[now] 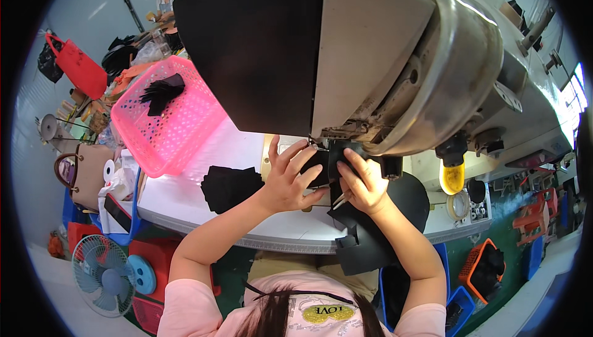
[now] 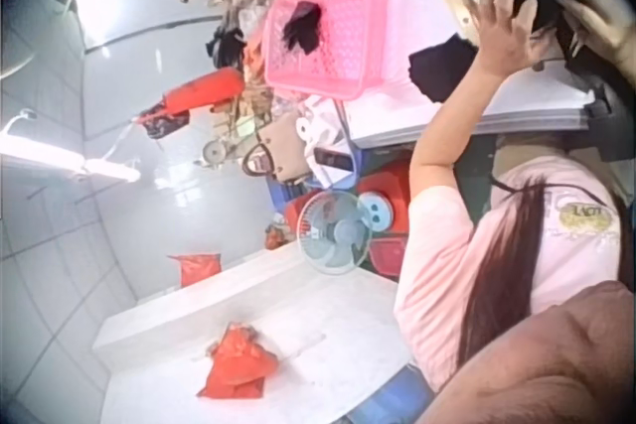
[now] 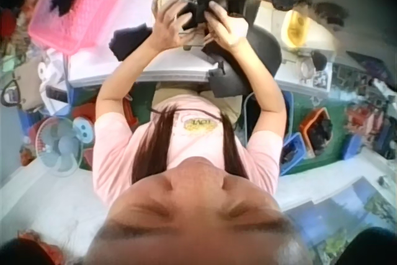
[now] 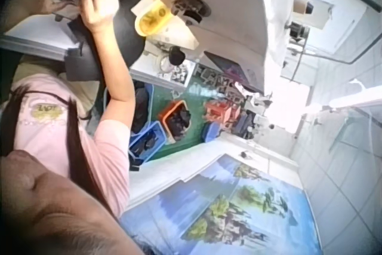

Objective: The person retrieves leather shoe pieces from a basket, aligns them, and stitches the parts together using a sewing machine.

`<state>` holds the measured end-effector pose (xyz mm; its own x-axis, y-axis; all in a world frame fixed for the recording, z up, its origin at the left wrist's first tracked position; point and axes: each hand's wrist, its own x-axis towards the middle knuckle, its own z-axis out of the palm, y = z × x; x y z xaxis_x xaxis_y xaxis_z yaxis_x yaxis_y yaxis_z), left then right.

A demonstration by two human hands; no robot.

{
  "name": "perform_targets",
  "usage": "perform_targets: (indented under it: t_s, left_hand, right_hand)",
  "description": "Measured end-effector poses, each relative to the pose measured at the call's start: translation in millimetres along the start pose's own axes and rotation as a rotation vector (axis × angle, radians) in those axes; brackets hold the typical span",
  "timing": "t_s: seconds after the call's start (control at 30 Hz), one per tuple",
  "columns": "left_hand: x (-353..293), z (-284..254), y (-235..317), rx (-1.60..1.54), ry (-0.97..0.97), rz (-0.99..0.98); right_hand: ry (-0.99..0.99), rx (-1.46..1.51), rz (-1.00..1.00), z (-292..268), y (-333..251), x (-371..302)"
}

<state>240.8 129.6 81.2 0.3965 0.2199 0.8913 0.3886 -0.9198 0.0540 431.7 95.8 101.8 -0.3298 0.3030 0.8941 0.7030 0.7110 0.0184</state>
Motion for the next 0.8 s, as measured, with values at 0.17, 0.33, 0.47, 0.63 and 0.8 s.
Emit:
perform_targets:
  t_s: [0.17, 0.33, 0.47, 0.63, 0.8]
  left_hand:
    - [16, -16, -5, 0.05, -0.045, 0.117]
    - [30, -29, -4, 0.015, -0.076, 0.216]
    - [30, -31, 2, 0.025, -0.101, 0.182]
    - [29, -31, 6, 0.039, -0.11, 0.163]
    - [28, -30, 5, 0.048, -0.101, 0.171]
  right_hand:
    - [-0.093, -0.045, -0.06, -23, -2, 13]
    - [-0.24, -0.028, -0.084, -37, -2, 24]
    - [-0.257, -0.017, -0.075, -38, -3, 19]
    - [-0.247, 0.01, -0.046, -34, -3, 14]
    - [-0.259, 0.028, -0.029, -34, -4, 16]
